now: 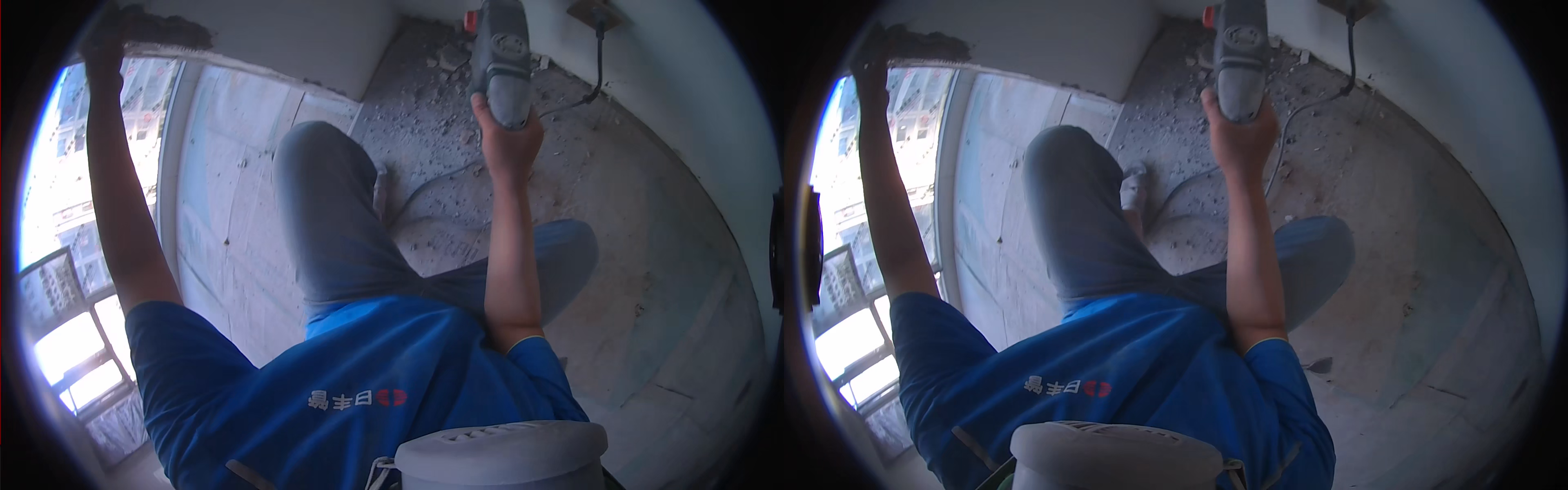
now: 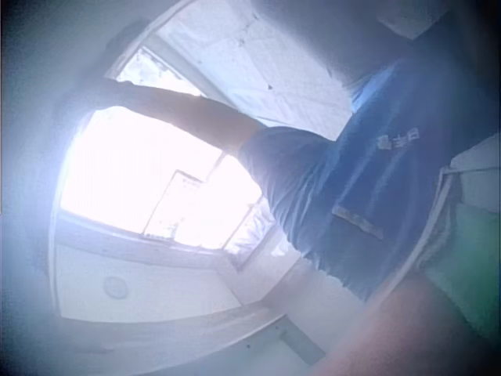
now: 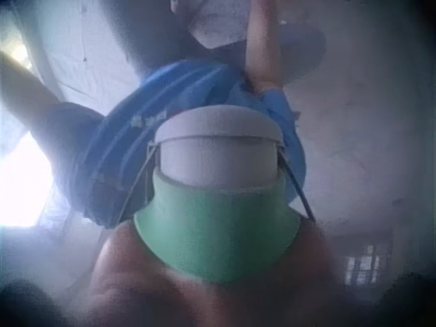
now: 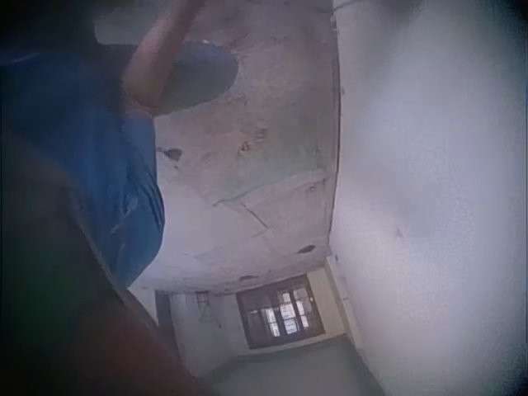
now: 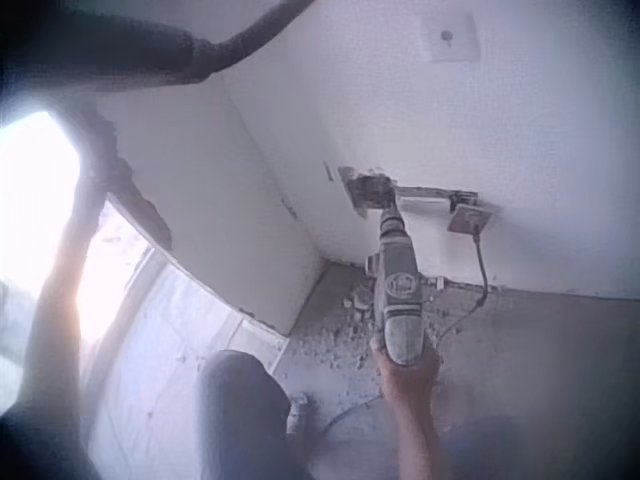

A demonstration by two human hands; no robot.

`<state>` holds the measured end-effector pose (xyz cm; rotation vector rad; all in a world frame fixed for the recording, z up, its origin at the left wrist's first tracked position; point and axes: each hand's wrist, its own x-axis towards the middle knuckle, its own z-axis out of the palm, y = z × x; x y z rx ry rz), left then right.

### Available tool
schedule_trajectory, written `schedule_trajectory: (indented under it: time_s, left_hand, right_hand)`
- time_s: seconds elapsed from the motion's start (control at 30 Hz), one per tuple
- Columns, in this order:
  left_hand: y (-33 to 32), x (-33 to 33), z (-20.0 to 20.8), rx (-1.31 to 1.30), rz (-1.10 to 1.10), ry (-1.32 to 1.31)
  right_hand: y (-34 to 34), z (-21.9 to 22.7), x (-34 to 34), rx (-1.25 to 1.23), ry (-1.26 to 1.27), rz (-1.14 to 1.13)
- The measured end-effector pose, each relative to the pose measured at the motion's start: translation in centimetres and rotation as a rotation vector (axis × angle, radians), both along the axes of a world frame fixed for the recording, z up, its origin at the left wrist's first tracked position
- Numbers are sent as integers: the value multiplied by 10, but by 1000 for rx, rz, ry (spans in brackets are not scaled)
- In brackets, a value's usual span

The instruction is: Use a hammer drill to chisel or carve out a channel in a concrete wall for renovation.

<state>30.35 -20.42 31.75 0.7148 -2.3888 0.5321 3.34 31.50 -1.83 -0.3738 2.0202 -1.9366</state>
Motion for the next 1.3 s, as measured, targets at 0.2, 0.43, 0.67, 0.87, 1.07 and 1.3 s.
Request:
schedule_trajectory:
  time_s: [0.2, 0.43, 0.67, 0.87, 1.07, 1.3]
  left_hand:
    - [220, -111, -168, 89, -479, 438]
    - [247, -293, -342, 2156, -367, 90]
    - [250, -347, -416, 1955, -481, -295]
    - [237, -368, -471, 1867, -565, 55]
    - [244, -333, -407, 2752, -826, 360]
    - [221, -330, -380, 2423, -726, -116]
  right_hand:
    - [-16, 9, 14, -46, -11, -59]
    - [-29, 50, 19, -48, -81, -133]
    - [-42, 98, 5, -131, -255, -144]
    - [-66, 117, 17, -65, -323, -122]
    - [-98, 139, 62, 100, 11, 73]
    - [-190, 157, 69, 299, 390, 478]
